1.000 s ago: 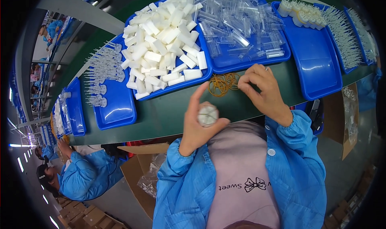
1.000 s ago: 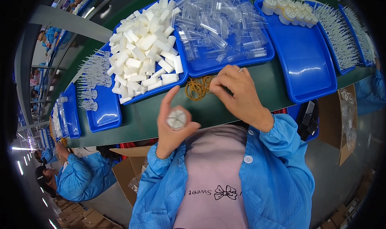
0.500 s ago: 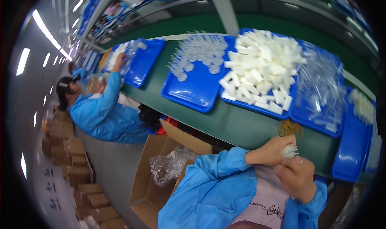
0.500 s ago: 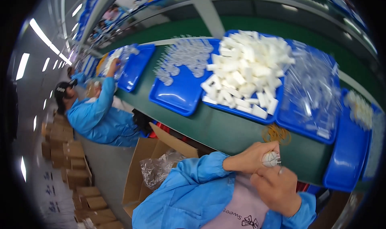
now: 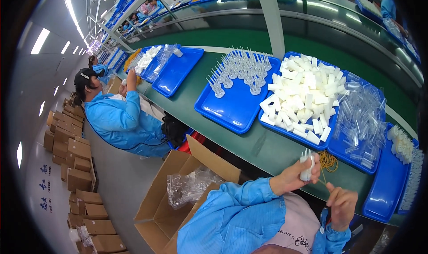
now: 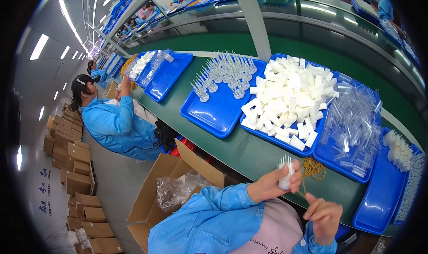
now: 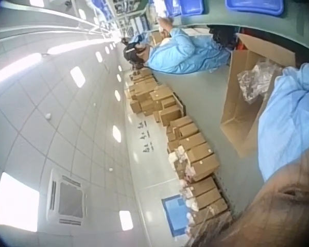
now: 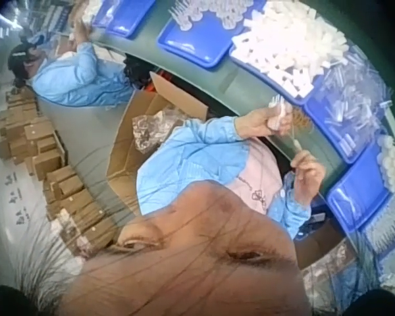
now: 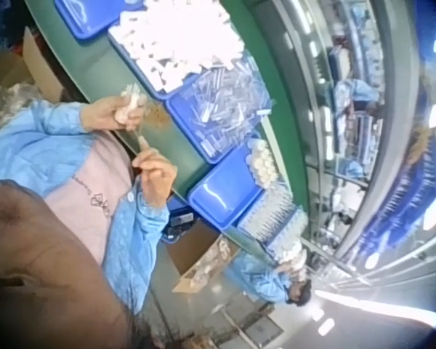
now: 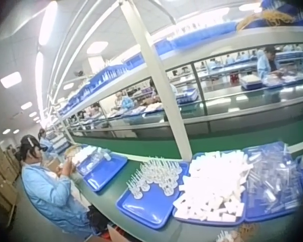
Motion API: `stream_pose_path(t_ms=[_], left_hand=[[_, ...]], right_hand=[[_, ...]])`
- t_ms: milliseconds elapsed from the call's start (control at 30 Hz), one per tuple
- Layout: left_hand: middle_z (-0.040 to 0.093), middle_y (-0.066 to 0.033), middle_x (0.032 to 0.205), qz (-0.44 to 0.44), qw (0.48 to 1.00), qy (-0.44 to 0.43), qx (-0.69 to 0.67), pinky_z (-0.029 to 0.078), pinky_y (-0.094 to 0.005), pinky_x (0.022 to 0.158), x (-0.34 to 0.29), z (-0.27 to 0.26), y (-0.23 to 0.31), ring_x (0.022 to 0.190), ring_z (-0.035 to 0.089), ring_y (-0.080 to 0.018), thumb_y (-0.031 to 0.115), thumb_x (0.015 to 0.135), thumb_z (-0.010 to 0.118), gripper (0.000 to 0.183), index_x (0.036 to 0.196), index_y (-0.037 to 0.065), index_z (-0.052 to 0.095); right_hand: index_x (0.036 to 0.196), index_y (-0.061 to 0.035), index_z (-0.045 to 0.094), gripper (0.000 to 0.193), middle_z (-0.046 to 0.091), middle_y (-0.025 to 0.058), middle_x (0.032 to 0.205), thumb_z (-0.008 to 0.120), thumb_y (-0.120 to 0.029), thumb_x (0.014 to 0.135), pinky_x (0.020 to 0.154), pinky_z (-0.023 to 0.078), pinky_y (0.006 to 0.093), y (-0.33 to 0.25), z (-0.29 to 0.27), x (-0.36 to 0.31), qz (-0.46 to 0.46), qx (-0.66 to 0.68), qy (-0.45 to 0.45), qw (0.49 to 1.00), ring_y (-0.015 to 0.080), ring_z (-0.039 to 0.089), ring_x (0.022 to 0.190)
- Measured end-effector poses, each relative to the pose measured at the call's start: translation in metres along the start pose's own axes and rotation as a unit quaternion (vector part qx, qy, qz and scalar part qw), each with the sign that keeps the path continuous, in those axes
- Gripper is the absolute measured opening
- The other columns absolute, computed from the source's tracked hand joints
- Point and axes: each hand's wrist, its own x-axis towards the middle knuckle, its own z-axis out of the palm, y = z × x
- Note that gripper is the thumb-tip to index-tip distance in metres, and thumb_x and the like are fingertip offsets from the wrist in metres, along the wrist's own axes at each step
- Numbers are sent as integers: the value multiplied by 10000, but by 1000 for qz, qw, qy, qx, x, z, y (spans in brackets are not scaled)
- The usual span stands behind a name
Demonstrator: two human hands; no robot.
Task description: The person assembles filter components by mounting white foam pieces and plastic tubes onto pronged bases by hand, securing each bundle with a rubber band, and placing the finished bundles onto a tray.
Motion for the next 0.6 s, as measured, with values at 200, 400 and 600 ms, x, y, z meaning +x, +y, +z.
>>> stream_pose_path(t_ms=[200,400,600], left_hand=[[521,-39,761,165,933,-11,319,461,-279,660,-9,17,4,700,531,-129,665,780,619,641,1015,80,505],[668,-120,841,189,698,55,688,492,-354,598,-17,-4,15,690,643,-259,760,858,307,902,1349,12,421],[681,-150,849,86,607,28,789,493,-467,621,-7,23,10,734,636,-408,659,923,294,781,1467,100,266]], right_hand=[[1434,-118,357,634,498,113,1346,545,35,848,704,580,325,48,-23,2,197,360,202,889,214,618,701],[1351,-69,469,650,491,144,1307,648,75,743,602,599,254,39,5,20,243,64,122,960,221,645,864],[1000,-20,614,359,556,144,1032,734,1,663,639,520,331,20,33,25,42,-488,14,871,262,621,818]])
